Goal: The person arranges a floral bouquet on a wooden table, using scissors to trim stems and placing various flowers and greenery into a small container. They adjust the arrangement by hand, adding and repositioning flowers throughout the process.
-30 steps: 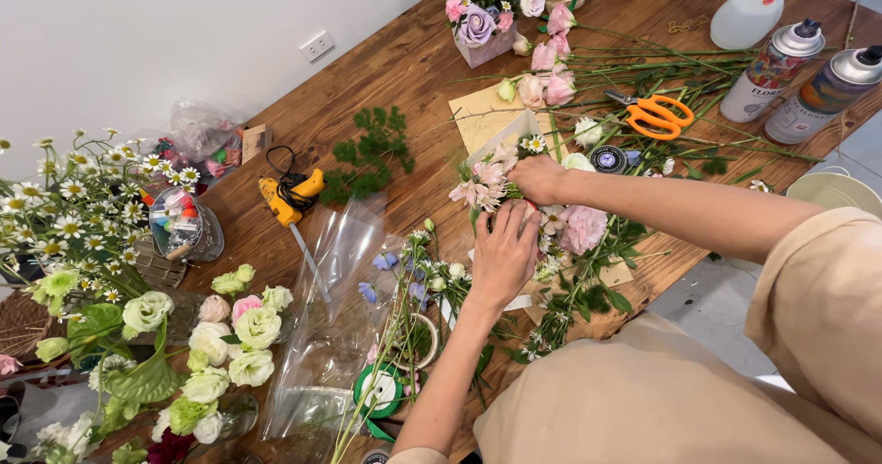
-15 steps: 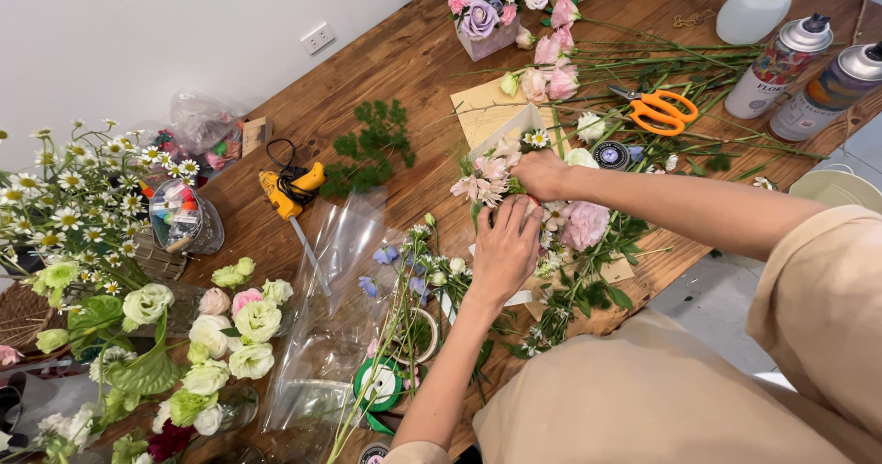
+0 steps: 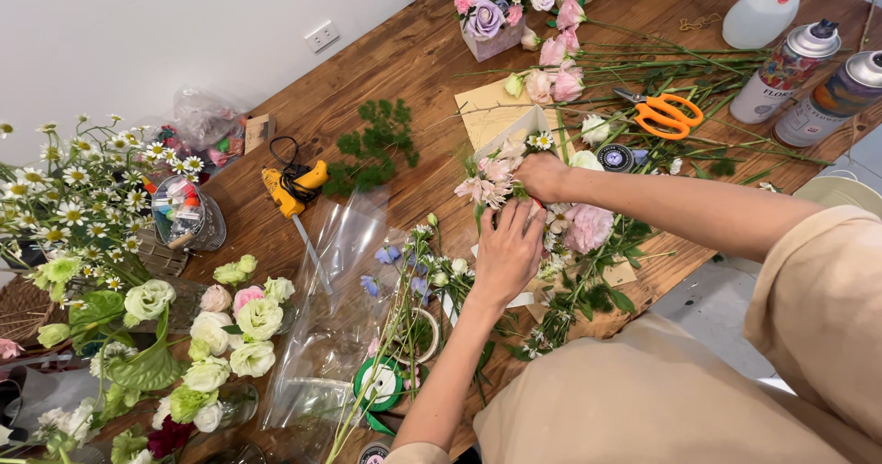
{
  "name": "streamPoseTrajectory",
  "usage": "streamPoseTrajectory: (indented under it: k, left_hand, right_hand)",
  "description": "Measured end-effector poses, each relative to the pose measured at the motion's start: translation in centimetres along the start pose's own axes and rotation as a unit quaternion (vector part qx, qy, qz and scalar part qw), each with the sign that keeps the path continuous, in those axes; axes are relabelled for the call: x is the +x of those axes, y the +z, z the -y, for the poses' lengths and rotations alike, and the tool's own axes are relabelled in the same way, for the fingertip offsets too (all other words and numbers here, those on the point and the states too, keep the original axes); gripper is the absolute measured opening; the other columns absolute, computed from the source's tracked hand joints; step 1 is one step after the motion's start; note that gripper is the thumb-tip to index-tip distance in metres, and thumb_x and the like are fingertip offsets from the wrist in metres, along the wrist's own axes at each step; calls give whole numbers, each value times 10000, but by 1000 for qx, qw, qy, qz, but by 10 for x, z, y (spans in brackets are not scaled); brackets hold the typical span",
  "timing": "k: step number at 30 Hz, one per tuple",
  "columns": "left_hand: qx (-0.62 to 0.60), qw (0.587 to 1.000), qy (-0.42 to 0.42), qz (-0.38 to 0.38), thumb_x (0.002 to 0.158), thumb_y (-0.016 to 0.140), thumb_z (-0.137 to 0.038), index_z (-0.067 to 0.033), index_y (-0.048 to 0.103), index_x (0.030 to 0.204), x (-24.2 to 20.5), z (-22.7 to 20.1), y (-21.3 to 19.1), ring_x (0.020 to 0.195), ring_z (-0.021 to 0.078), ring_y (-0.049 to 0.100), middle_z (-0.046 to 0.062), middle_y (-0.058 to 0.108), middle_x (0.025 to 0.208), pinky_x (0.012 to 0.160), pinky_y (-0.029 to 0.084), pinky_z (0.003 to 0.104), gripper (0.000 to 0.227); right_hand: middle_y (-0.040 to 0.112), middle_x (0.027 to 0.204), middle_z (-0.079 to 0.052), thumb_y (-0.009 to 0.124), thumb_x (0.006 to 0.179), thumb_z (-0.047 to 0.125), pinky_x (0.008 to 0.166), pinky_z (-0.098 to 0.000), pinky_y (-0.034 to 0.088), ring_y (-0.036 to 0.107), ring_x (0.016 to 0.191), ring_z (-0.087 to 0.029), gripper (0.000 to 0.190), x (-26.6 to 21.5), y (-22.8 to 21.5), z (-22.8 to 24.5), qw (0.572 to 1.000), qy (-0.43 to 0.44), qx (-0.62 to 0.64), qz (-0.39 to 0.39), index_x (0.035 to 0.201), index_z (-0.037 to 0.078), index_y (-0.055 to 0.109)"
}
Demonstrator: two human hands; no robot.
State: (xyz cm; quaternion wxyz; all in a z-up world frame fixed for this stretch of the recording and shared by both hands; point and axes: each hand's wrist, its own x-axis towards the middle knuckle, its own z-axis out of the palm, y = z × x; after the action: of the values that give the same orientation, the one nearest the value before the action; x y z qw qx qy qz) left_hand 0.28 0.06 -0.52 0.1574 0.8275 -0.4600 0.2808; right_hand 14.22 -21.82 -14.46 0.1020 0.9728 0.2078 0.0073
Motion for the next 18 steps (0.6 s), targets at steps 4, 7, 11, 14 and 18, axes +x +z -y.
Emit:
streamPoseTrajectory:
  k: [4, 7, 11, 14, 18]
  left_hand:
    - [2, 1000, -2, 0, 898, 601, -142, -99, 633, 1159, -1, 0, 1, 1206, 300, 541, 131, 583, 1143, 986, 374, 481, 266]
    - [-1, 1000, 4, -1, 900, 608, -134, -95, 635, 1161, -1, 1, 1, 1182, 304, 550, 133, 583, 1118, 976, 375, 481, 266]
    - [2, 1000, 6, -7, 898, 615, -138, -97, 635, 1154, -1, 1, 0, 1176, 303, 552, 134, 588, 1116, 972, 375, 472, 260]
    - [2, 1000, 4, -5, 895, 623, -136, -97, 642, 1153, -1, 0, 0, 1176, 298, 551, 134, 591, 1127, 969, 374, 467, 261]
    - [-1, 1000, 4, -14, 901, 617, -134, -89, 637, 1153, -1, 0, -1, 1186, 307, 547, 144, 587, 1136, 972, 378, 473, 257]
  right_hand:
    - [733, 699, -16, 556, 773, 84, 605, -390, 594, 750, 741, -240, 227, 2, -3, 3, 1000, -14, -26, -1, 724, 230, 723]
    - [714, 659, 28, 587, 764, 169, 596, -371, 583, 745, 704, -202, 134, 2, -4, 2, 999, -21, -36, -15, 682, 251, 654]
    - [703, 645, 18, 612, 760, 137, 581, -374, 571, 738, 675, -212, 156, 0, -18, 6, 998, -38, -42, -33, 666, 250, 662]
    - [708, 656, -2, 596, 777, 119, 591, -387, 573, 742, 691, -240, 163, -2, -18, 3, 999, -39, -21, -26, 668, 214, 672]
    - [702, 647, -39, 581, 790, 129, 583, -431, 569, 740, 696, -293, 145, -12, -14, -4, 999, -12, 34, -18, 669, 156, 657]
